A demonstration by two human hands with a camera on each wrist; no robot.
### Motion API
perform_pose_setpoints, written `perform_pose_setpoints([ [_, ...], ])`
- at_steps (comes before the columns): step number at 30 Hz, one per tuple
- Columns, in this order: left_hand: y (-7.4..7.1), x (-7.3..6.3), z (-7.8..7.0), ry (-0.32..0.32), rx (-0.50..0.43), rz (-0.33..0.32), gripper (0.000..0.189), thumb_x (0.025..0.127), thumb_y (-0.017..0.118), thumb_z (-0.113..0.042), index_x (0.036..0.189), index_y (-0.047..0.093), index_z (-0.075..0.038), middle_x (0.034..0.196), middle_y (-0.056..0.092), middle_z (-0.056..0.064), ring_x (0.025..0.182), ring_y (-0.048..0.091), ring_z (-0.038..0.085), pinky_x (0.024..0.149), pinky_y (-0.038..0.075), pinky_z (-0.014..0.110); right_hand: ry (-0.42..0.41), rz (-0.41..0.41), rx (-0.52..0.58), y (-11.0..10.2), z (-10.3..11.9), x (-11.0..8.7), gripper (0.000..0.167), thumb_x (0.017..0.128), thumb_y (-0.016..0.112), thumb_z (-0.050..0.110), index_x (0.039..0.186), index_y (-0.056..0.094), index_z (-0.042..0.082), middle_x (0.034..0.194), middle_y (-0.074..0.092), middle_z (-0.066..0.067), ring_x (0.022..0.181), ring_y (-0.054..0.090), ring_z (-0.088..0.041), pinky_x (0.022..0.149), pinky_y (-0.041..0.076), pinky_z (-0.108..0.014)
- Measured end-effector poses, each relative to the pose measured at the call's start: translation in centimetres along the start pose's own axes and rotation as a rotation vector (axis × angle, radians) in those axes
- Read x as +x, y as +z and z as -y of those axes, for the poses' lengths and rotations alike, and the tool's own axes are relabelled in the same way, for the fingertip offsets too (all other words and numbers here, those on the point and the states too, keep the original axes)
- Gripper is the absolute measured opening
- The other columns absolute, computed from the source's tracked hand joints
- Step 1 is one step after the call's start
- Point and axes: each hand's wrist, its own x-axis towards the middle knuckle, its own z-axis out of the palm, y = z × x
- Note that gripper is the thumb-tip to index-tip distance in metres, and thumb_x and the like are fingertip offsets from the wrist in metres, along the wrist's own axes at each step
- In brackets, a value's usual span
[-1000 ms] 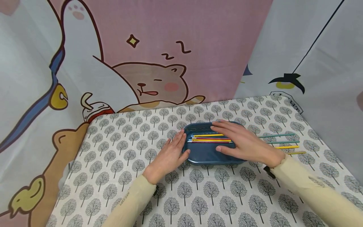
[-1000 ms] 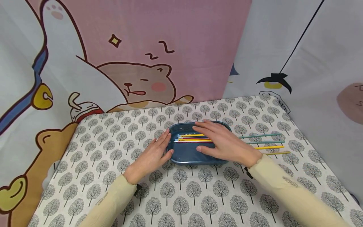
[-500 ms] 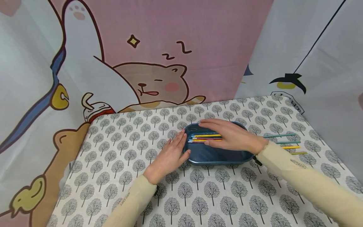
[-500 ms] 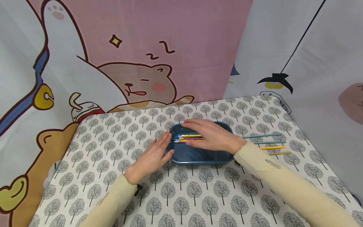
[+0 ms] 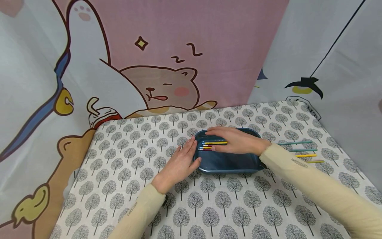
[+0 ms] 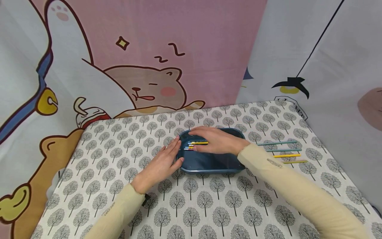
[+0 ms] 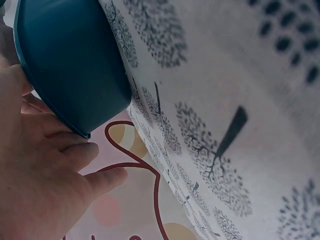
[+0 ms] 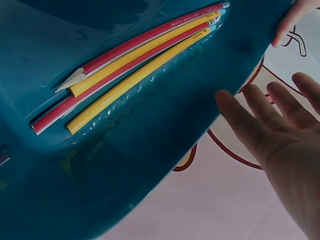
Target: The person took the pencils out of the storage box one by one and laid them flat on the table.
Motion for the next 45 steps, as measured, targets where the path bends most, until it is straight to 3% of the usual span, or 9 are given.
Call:
perform_pose_setpoints([
  [9,0.1,0.0,0.0,-0.006,-0.01,-0.005,0.069,0.109,0.048,-0.038,0.16,0.03,0.005,0.17,0.021,0.019,0.154,0.027,0.034,0.119,0.031,0.062,-0.019,0.017,0.013,0.6,-0.4,1.2,0.058,0.1,0.069,0.037,0.149,0.056,0.009,0.153,0.052,-0.014,0.142,0.049,-0.031,0.117,0.039,-0.053],
  [22,0.1,-0.1,0.0,-0.008,-0.001,-0.002,0.069,0.11,0.046,-0.041,0.16,0.029,0.004,0.17,0.02,0.019,0.156,0.024,0.03,0.12,0.03,0.061,0.031,0.061,0.059,1.5,-1.0,2.6,0.051,0.098,0.072,0.028,0.143,0.061,0.006,0.144,0.06,-0.011,0.129,0.059,-0.026,0.11,0.047,-0.048],
  [27,0.1,0.0,0.0,-0.016,-0.003,0.008,0.069,0.11,0.046,-0.041,0.161,0.029,0.003,0.171,0.019,0.018,0.156,0.023,0.029,0.12,0.03,0.061,0.012,0.069,0.079,2.1,-1.6,2.6,0.049,0.097,0.072,0.025,0.14,0.063,0.004,0.135,0.065,-0.011,0.116,0.065,-0.025,0.101,0.053,-0.046],
  [35,0.1,0.0,0.0,-0.014,-0.002,-0.001,0.069,0.11,0.046,-0.041,0.16,0.03,0.004,0.17,0.021,0.019,0.155,0.025,0.03,0.12,0.031,0.061,0.005,0.09,0.154,3.1,-2.5,2.4,0.047,0.096,0.073,0.017,0.139,0.062,0.0,0.132,0.067,-0.013,0.114,0.068,-0.026,0.097,0.057,-0.044],
  [45,0.2,0.0,-0.1,-0.017,0.005,-0.002,0.069,0.11,0.045,-0.042,0.16,0.031,0.004,0.17,0.02,0.018,0.156,0.025,0.03,0.12,0.031,0.06,0.036,0.106,0.172,3.3,-3.1,2.3,0.043,0.095,0.074,0.015,0.135,0.066,0.003,0.121,0.071,-0.007,0.104,0.069,-0.016,0.091,0.059,-0.037],
])
